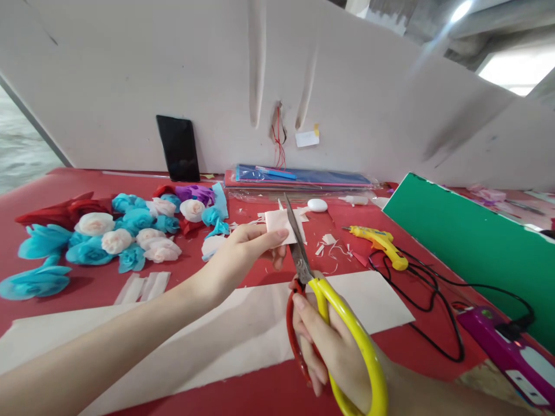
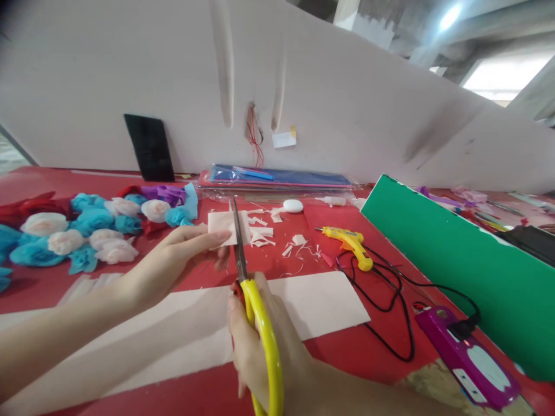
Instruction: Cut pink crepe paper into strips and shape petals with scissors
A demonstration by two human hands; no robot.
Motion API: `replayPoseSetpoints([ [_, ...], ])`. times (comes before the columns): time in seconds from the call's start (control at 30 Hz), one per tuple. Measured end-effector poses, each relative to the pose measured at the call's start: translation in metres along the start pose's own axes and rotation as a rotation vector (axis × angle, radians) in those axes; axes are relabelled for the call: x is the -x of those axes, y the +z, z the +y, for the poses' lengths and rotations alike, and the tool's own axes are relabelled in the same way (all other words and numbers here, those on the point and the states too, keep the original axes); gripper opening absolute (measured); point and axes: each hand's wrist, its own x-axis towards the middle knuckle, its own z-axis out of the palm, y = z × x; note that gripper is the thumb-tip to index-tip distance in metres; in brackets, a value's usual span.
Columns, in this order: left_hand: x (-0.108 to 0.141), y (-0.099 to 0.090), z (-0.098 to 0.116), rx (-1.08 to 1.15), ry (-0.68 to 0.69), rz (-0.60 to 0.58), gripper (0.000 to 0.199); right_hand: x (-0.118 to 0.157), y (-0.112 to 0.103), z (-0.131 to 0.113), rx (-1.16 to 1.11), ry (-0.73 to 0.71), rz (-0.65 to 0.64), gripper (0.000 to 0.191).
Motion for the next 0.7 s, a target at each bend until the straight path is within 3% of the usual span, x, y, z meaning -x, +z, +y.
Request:
replayPoseSetpoints([
  [0.1,0.001,0.001,0.001,0.000,-0.031,-0.015,0.034,0.005,0.001,-0.013,-0.109,0.047,-0.021,0.017],
  [0.27,0.003,0.001,0.003,-0.014,-0.053,-0.055,0.036,0.000,0.000,-0.017,-0.092,0.014,-0.009,0.017],
  [0.4,0.002,0.001,-0.001,-0.012,-0.063,-0.060,0.036,-0.004,0.000,-0.008,-0.059,0.051,-0.009,0.034],
  [0.57,0.000,-0.002,-0.008,-0.013,-0.074,-0.099,0.035,-0.009,-0.004,-0.009,-0.159,0.026,-0.007,0.039],
  [0.7,0.002,-0.007,-0.005,-0.049,-0.041,-0.101,0.033,-0.016,-0.010,-0.015,-0.371,-0.034,-0.060,0.011],
])
